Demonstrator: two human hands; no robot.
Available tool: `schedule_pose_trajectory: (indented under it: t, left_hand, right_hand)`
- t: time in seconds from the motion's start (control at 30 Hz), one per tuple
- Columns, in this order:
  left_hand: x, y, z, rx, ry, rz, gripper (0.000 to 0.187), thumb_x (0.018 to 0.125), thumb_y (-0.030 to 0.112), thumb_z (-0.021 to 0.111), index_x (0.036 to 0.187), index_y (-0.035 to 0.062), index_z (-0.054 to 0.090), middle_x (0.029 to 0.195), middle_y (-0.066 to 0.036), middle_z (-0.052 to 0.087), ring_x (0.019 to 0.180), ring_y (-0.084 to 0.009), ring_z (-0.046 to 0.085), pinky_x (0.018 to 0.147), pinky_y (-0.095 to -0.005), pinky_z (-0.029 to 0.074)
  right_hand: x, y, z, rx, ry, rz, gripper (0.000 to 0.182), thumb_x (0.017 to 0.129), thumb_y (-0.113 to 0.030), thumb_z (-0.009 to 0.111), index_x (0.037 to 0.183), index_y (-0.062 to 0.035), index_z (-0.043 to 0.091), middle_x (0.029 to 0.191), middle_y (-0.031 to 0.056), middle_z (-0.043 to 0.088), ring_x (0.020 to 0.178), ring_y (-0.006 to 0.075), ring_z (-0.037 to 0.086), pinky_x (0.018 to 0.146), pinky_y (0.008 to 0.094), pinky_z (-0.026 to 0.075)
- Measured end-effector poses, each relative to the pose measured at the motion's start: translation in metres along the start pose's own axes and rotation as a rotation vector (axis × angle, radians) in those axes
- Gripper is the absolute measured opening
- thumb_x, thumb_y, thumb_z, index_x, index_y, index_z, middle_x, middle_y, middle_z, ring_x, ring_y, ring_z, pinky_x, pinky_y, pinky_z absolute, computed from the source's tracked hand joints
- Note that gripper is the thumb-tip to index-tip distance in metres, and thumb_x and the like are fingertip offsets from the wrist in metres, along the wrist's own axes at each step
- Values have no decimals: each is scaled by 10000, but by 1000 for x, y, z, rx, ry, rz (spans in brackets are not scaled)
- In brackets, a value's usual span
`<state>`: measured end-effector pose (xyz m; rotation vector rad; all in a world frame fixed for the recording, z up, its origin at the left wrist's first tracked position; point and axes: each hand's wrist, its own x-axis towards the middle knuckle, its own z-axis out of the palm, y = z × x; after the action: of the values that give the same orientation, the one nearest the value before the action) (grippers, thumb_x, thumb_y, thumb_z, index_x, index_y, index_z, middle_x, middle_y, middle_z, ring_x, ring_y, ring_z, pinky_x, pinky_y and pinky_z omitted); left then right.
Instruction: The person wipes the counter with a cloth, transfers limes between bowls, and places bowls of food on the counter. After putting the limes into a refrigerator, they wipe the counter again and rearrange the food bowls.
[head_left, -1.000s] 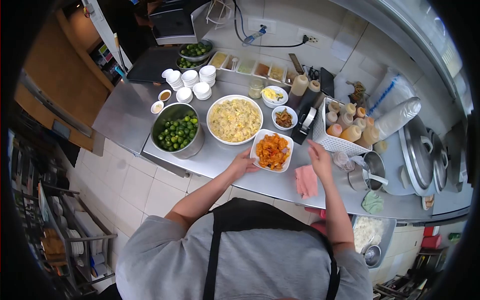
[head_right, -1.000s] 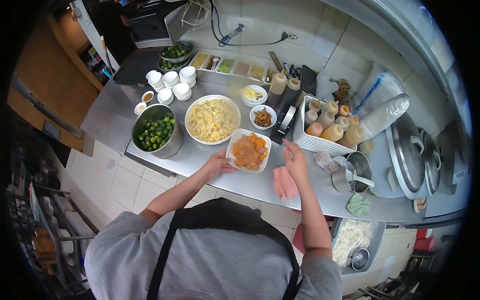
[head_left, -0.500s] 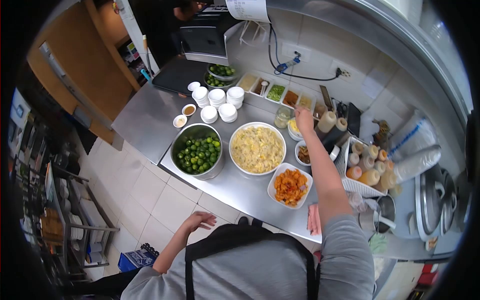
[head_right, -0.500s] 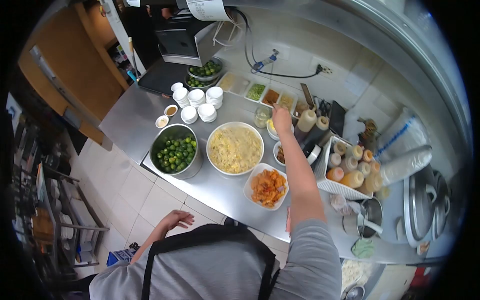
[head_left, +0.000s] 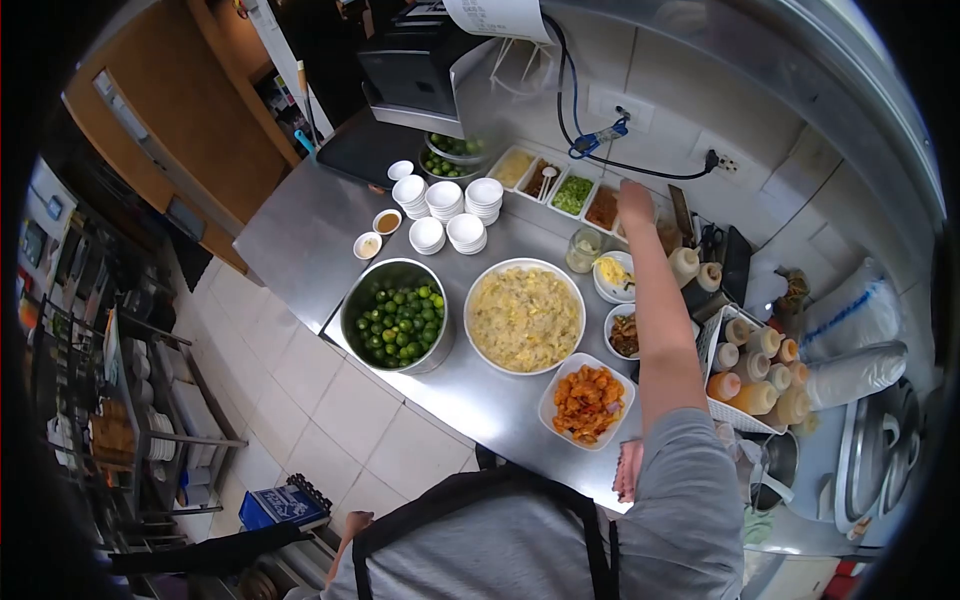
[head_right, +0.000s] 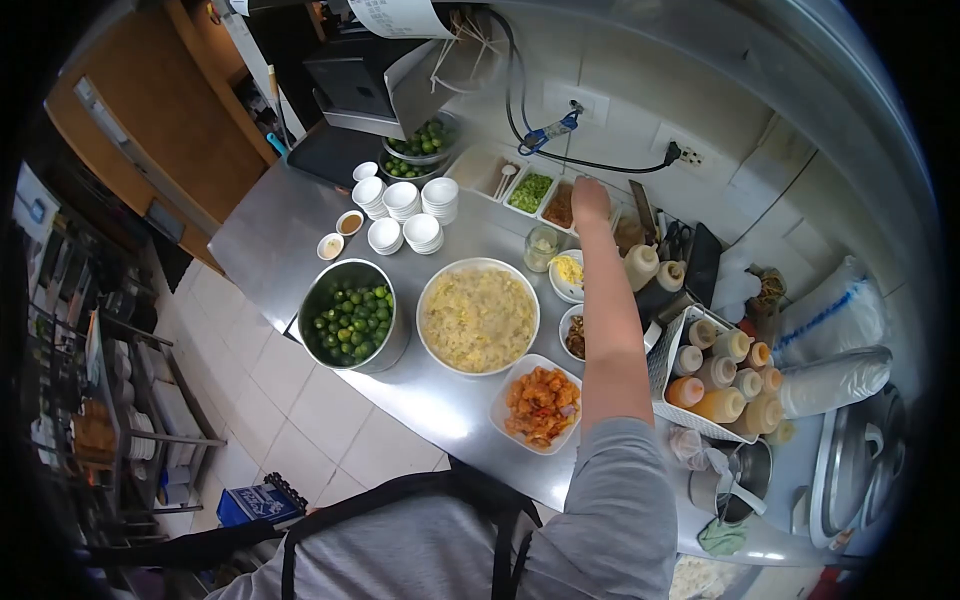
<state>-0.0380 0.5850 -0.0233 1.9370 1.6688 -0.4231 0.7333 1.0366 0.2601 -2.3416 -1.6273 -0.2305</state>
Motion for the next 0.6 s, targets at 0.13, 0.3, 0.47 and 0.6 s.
schedule_pose_trajectory:
  t: [0.13,0.3,0.47,0.6]
  left_hand:
    - [10,13,-3,-110,-19,72,128,734,177,552,807,95,619,772,-110,623,679,-236,611,593,-308,497]
    - [48,80,-61,-799,-37,-300,157,766,167,533,841,53,611,701,-88,611,602,-193,611,504,-297,500]
    - [70,105,-92,-977,18,-448,158,788,155,532,850,34,612,670,-56,587,559,-140,591,464,-256,488]
    - [65,100,-89,-969,-3,-462,171,778,163,538,837,18,608,664,-64,584,561,-153,595,463,-267,489]
  right_hand:
    - [-6,8,12,-31,21,-15,188,783,-81,430,801,-23,608,847,180,600,806,312,593,685,387,490]
    - [-9,8,10,-23,-35,-6,189,776,-74,432,802,-25,612,846,174,605,805,313,594,678,392,488]
    - [-7,5,17,-113,-44,-63,195,764,-63,433,806,-11,616,832,178,605,792,318,596,680,400,487]
    - [0,7,16,-141,-89,-205,206,764,-67,428,813,-14,621,843,173,606,794,319,596,670,400,490]
